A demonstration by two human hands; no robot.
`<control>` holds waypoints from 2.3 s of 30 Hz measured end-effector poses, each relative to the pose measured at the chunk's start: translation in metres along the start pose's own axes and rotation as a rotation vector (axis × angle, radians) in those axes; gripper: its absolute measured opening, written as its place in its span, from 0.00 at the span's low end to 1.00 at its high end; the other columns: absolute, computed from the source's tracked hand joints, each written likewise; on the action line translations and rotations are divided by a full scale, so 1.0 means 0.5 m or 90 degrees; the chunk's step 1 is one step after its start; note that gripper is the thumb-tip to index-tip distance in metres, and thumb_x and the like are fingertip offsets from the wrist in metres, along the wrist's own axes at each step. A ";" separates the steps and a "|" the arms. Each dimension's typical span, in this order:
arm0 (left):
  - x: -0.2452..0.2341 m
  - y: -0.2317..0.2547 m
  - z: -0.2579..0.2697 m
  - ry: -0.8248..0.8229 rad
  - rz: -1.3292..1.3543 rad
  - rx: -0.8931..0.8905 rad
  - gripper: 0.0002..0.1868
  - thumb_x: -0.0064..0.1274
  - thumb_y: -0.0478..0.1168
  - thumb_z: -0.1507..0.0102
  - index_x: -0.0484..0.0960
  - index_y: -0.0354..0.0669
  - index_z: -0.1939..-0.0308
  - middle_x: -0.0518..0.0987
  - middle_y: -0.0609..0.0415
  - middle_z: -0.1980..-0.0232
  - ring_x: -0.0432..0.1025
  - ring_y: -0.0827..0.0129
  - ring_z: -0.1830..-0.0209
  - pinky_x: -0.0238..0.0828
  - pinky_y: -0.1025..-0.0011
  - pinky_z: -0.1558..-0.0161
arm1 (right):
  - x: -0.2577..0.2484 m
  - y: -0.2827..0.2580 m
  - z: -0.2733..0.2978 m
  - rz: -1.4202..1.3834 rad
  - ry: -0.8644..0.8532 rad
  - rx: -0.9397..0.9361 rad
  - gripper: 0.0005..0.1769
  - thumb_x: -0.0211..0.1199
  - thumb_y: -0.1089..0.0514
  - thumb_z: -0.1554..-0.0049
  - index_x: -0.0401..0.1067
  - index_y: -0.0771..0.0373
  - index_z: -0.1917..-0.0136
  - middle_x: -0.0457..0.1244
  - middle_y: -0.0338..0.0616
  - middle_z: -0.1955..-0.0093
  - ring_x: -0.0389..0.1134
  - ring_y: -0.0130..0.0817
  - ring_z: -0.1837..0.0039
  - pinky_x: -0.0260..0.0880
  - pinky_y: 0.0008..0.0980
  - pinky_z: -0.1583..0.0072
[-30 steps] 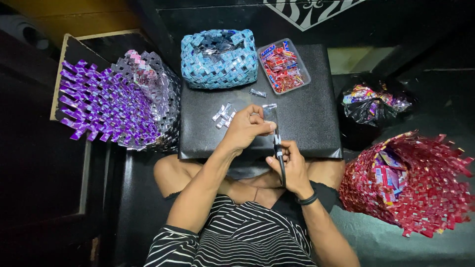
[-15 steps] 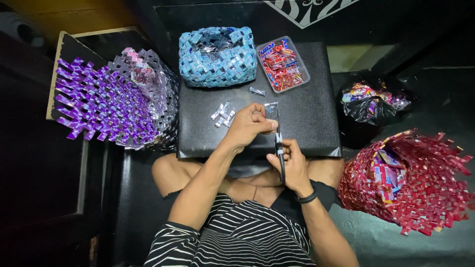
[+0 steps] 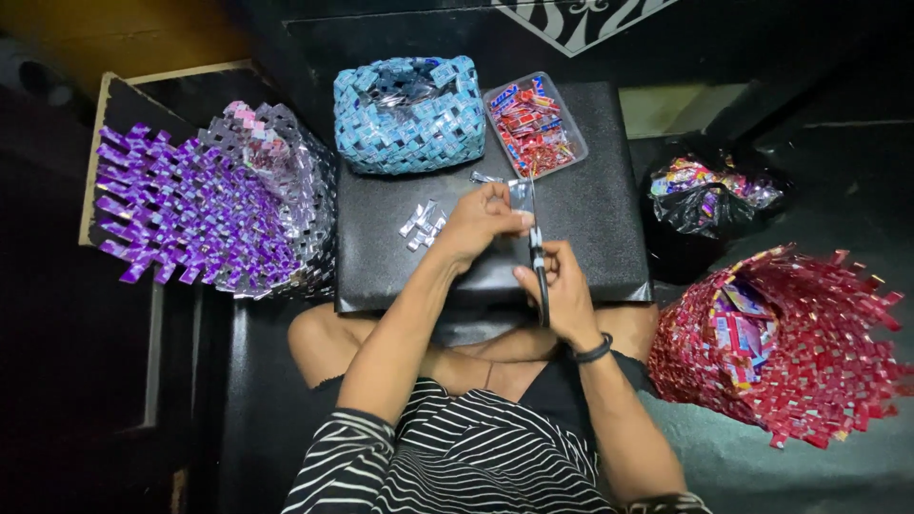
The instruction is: Folding and preparing plastic strips for weaving into baskets
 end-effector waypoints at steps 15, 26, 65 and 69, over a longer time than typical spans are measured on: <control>-0.007 0.008 -0.205 0.015 0.004 -0.118 0.19 0.69 0.32 0.47 0.72 0.45 0.62 0.76 0.58 0.71 0.83 0.65 0.65 0.83 0.73 0.61 | -0.036 0.020 -0.168 0.043 0.083 0.037 0.25 0.73 0.54 0.44 0.66 0.67 0.41 0.63 0.46 0.72 0.65 0.31 0.77 0.63 0.26 0.72; -0.014 -0.009 -0.219 0.067 0.005 -0.141 0.18 0.69 0.31 0.48 0.72 0.46 0.65 0.75 0.60 0.71 0.82 0.68 0.68 0.83 0.76 0.63 | -0.030 0.017 -0.178 0.056 0.078 0.071 0.23 0.72 0.54 0.44 0.68 0.68 0.42 0.62 0.46 0.74 0.64 0.32 0.77 0.62 0.26 0.72; 0.075 0.107 0.156 0.074 -0.395 0.165 0.14 0.52 0.42 0.31 0.69 0.42 0.46 0.87 0.48 0.61 0.83 0.63 0.64 0.79 0.67 0.59 | -0.010 -0.166 -0.054 0.033 0.126 -0.028 0.05 0.69 0.60 0.42 0.79 0.60 0.51 0.69 0.44 0.60 0.66 0.27 0.55 0.74 0.28 0.52; 0.079 0.114 0.165 0.067 -0.374 0.177 0.14 0.51 0.41 0.31 0.69 0.40 0.44 0.86 0.45 0.62 0.83 0.61 0.66 0.79 0.66 0.59 | 0.000 -0.181 -0.046 0.027 0.119 -0.046 0.05 0.69 0.61 0.42 0.79 0.61 0.51 0.69 0.44 0.60 0.67 0.26 0.56 0.73 0.25 0.54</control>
Point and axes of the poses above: each hand's wrist, its own z-axis away from the middle knuckle, its own x-axis out of the palm, y = z × x, the point moved 1 cm from there along -z, towards the middle knuckle
